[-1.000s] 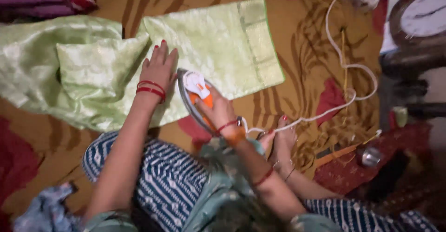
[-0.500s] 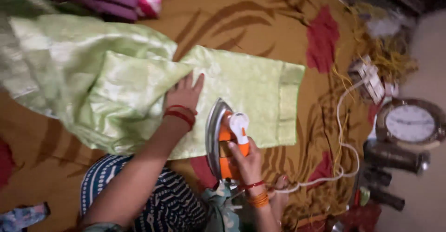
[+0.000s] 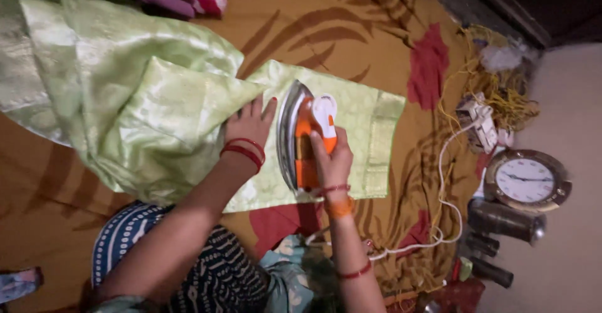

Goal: Iron a green silk garment while sitting on a bed.

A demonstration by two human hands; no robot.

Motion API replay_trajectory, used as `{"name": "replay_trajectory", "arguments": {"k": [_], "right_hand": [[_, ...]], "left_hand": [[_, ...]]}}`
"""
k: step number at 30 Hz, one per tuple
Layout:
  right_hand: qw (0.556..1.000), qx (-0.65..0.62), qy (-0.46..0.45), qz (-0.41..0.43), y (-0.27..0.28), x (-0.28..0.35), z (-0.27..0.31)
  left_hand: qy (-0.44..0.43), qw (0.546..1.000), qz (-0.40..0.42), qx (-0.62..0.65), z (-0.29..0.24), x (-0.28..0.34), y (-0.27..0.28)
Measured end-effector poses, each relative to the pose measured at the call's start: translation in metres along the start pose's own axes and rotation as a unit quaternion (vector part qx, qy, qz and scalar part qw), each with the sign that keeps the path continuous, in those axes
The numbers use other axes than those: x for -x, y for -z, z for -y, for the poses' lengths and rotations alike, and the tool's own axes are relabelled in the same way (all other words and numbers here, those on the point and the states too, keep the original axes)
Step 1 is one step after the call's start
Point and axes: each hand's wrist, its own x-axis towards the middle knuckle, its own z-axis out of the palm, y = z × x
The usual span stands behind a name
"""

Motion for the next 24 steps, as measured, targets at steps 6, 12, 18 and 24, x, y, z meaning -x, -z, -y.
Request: {"name": "replay_trajectory", "arguments": {"k": [6,12,18,24], "right_hand": [[0.998,0.006,0.066,-0.019,-0.003,-0.026,0.007],[0.997,0.039,0.069,-0.026,-0.008,-0.046,0.010],[0.996,0.048,0.071,-0.033,-0.011,-0.069,0.010],[0.996,0.008,0.081,0.023,-0.005,-0.067,0.005]], "left_hand": [[-0.006,1.000,-0.001,0.031,0.003,0.004,0.006],[-0.010,0.985,0.106,0.139,0.013,0.009,0.076],[-0.015,0.983,-0.052,0.174,0.031,-0.006,0.069],[-0.025,0.976,-0.080,0.200,0.032,-0.008,0.075]]}}
